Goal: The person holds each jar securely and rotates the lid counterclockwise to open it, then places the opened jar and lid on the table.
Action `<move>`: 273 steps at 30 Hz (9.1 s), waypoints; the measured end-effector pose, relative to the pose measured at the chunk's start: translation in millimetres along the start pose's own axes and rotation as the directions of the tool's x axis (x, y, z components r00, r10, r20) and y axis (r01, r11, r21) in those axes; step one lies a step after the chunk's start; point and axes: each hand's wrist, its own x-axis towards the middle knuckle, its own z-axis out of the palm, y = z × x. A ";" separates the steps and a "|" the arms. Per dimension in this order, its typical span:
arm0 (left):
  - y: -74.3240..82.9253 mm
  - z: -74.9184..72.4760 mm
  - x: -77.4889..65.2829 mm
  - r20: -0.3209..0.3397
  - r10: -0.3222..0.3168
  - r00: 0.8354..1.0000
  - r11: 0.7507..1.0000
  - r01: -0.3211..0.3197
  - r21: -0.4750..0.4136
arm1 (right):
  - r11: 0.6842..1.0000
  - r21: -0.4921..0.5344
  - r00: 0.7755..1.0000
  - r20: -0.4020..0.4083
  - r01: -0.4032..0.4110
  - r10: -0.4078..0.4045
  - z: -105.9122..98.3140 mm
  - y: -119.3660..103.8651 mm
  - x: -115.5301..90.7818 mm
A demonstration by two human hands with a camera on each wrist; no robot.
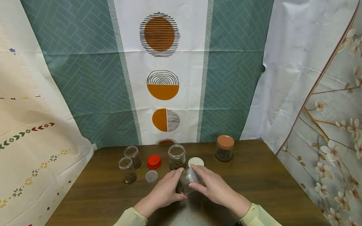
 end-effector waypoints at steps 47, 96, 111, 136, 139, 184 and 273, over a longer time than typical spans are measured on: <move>-0.1 1.8 -0.1 0.021 -0.025 0.999 0.999 0.026 -0.031 | 0.999 0.051 0.999 0.054 0.005 -0.008 -0.2 1.4 -2.8; -2.8 2.9 0.2 0.014 -0.029 0.999 1.000 0.029 -0.009 | 0.998 -0.015 0.998 0.005 0.055 -0.055 -1.8 4.3 -5.7; -4.8 -0.7 1.6 0.009 -0.040 0.999 0.999 0.041 -0.037 | 1.000 -0.018 0.999 -0.040 0.002 -0.002 0.3 1.2 -3.4; -4.7 -0.5 -0.3 0.019 -0.036 0.999 0.999 0.037 -0.038 | 0.998 0.020 0.998 0.000 0.065 -0.065 -0.7 5.5 -2.1; -4.7 -0.1 -0.8 0.014 -0.033 0.999 0.999 0.033 -0.035 | 0.996 0.028 0.997 0.004 0.082 -0.082 -0.7 6.5 -2.5; -5.5 -0.3 -1.7 0.006 -0.056 0.998 0.996 0.056 -0.073 | 1.000 -0.010 0.999 -0.052 0.011 -0.012 5.8 1.9 -3.9; -7.0 -1.8 -1.5 0.036 -0.050 0.998 0.994 0.053 -0.094 | 0.999 0.018 0.997 -0.075 0.033 -0.031 10.8 7.3 -10.8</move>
